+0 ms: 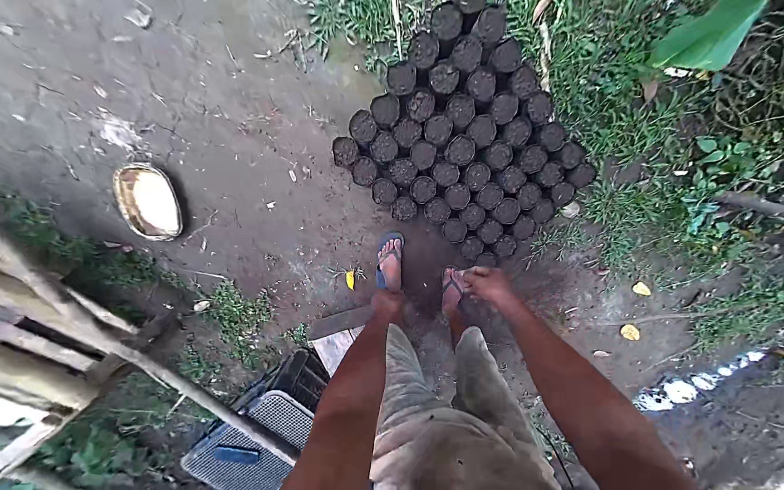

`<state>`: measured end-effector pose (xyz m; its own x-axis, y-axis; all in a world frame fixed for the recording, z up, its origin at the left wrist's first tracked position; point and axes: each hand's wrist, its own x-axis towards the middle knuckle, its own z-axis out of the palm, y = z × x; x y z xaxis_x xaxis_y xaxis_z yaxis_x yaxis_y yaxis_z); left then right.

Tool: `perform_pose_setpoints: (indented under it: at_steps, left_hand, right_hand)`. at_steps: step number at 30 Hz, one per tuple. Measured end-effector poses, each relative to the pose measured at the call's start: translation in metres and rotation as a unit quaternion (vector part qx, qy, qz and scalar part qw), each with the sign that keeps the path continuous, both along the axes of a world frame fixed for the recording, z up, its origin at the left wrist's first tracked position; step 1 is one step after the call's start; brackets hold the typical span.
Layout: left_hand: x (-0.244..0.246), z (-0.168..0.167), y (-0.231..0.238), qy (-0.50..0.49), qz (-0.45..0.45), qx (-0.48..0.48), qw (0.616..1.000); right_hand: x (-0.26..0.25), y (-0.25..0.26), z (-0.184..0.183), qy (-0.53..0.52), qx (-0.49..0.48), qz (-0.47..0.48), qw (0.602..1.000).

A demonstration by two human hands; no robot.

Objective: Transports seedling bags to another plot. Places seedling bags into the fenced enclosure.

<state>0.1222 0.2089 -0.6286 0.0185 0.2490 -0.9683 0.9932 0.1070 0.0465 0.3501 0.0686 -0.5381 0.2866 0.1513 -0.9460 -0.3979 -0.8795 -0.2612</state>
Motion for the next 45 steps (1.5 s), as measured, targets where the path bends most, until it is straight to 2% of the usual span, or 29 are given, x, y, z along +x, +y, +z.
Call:
perform_pose_setpoints:
  at_steps: [5,8,13,16,19,23,28,33,37,39,42,45]
  left_hand:
    - [0.050,-0.077,0.073,-0.077,-0.038,0.060,0.994]
    - [0.062,-0.138,0.113,-0.052,-0.048,0.083,0.994]
    - [0.079,-0.229,0.147,-0.017,0.099,0.102,0.990]
    - [0.091,-0.270,0.153,-0.019,0.213,0.085,0.973]
    - [0.100,-0.300,0.157,-0.027,0.248,0.078,0.965]
    - [0.107,-0.315,0.158,-0.113,0.297,0.056,0.947]
    - [0.112,-0.310,0.157,-0.116,0.286,0.064,0.949]
    - [0.108,-0.317,0.164,-0.100,0.235,0.101,0.962]
    - [0.109,-0.311,0.164,-0.130,0.259,0.083,0.953]
    - [0.109,-0.310,0.164,-0.131,0.250,0.086,0.955]
    - [0.108,-0.308,0.164,-0.113,0.190,0.123,0.968]
    - [0.108,-0.291,0.158,-0.103,0.198,0.150,0.963]
  right_hand:
    - [-0.022,0.041,-0.131,0.059,-0.049,-0.010,0.997]
    - [-0.027,0.082,-0.190,0.066,-0.078,-0.033,0.994]
    - [-0.022,0.140,-0.283,0.084,-0.098,-0.042,0.991]
    - [-0.019,0.152,-0.329,0.102,-0.113,-0.025,0.988]
    - [-0.017,0.155,-0.358,0.108,-0.115,-0.023,0.987]
    - [-0.017,0.155,-0.378,0.104,-0.087,-0.067,0.988]
    - [-0.026,0.150,-0.383,0.093,-0.047,-0.108,0.989]
    - [-0.020,0.148,-0.383,0.093,-0.044,-0.062,0.993]
    - [-0.017,0.142,-0.385,0.075,-0.027,0.023,0.997]
    - [-0.016,0.140,-0.387,0.077,-0.021,0.017,0.997]
    - [-0.015,0.141,-0.386,0.069,-0.028,-0.030,0.997]
    - [-0.016,0.144,-0.373,0.026,-0.067,-0.009,0.997]
